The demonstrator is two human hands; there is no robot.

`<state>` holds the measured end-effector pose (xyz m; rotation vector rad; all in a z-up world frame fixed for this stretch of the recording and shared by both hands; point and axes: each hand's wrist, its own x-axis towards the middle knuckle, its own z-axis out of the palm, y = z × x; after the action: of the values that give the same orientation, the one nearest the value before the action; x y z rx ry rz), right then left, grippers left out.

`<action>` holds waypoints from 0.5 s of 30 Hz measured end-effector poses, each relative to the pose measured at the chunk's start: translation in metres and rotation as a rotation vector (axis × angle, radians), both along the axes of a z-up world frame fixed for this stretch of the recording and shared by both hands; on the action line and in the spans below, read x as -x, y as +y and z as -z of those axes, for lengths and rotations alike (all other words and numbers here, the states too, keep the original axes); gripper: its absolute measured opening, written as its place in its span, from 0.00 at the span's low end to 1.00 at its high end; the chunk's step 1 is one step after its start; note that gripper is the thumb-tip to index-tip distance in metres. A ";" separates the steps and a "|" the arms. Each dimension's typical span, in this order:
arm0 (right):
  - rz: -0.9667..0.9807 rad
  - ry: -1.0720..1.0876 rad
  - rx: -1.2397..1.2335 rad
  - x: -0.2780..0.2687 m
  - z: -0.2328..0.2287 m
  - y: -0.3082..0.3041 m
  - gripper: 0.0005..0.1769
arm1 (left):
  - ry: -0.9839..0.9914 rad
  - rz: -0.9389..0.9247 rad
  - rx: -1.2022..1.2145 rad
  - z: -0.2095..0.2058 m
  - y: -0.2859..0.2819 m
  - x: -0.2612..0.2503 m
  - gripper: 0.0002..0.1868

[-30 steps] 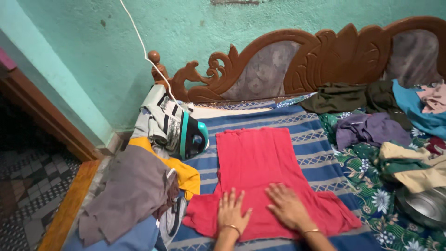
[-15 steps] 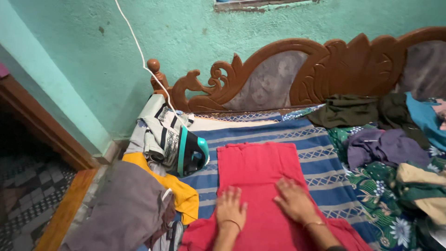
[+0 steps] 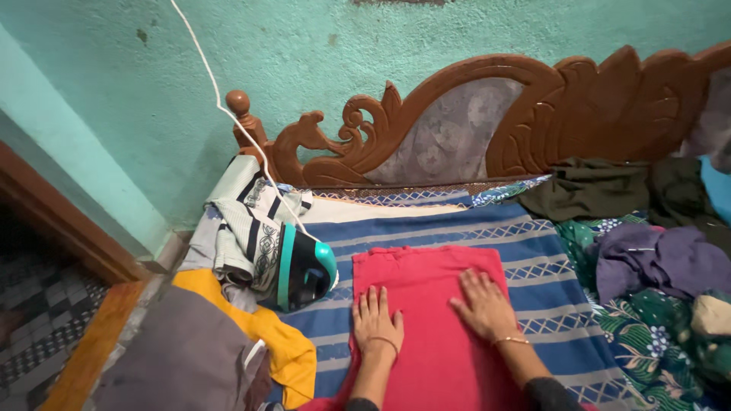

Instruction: The person irons a red t-shirt on a bed. They smooth the fabric, use a teal electric iron to press the back and front, and flip the shirt to iron both sides.

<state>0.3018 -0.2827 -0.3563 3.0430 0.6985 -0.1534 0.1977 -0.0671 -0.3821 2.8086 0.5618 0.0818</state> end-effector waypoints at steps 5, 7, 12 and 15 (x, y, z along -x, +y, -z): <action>-0.305 -0.108 -0.110 0.000 0.027 0.030 0.36 | 0.040 0.202 -0.196 0.017 -0.029 -0.037 0.34; -0.372 -0.067 -0.204 -0.011 0.033 0.038 0.39 | -0.036 0.250 -0.114 0.021 -0.030 -0.043 0.35; -0.148 -0.002 -0.051 -0.054 0.023 0.031 0.44 | 0.044 0.096 0.026 -0.006 0.010 -0.060 0.42; 0.009 -0.086 -0.090 -0.075 0.034 0.031 0.46 | -0.067 0.008 -0.020 -0.010 0.013 -0.066 0.45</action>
<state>0.3766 -0.2514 -0.3898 3.1160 0.7052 0.0092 0.2635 -0.0541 -0.3716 2.8158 0.5365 0.1809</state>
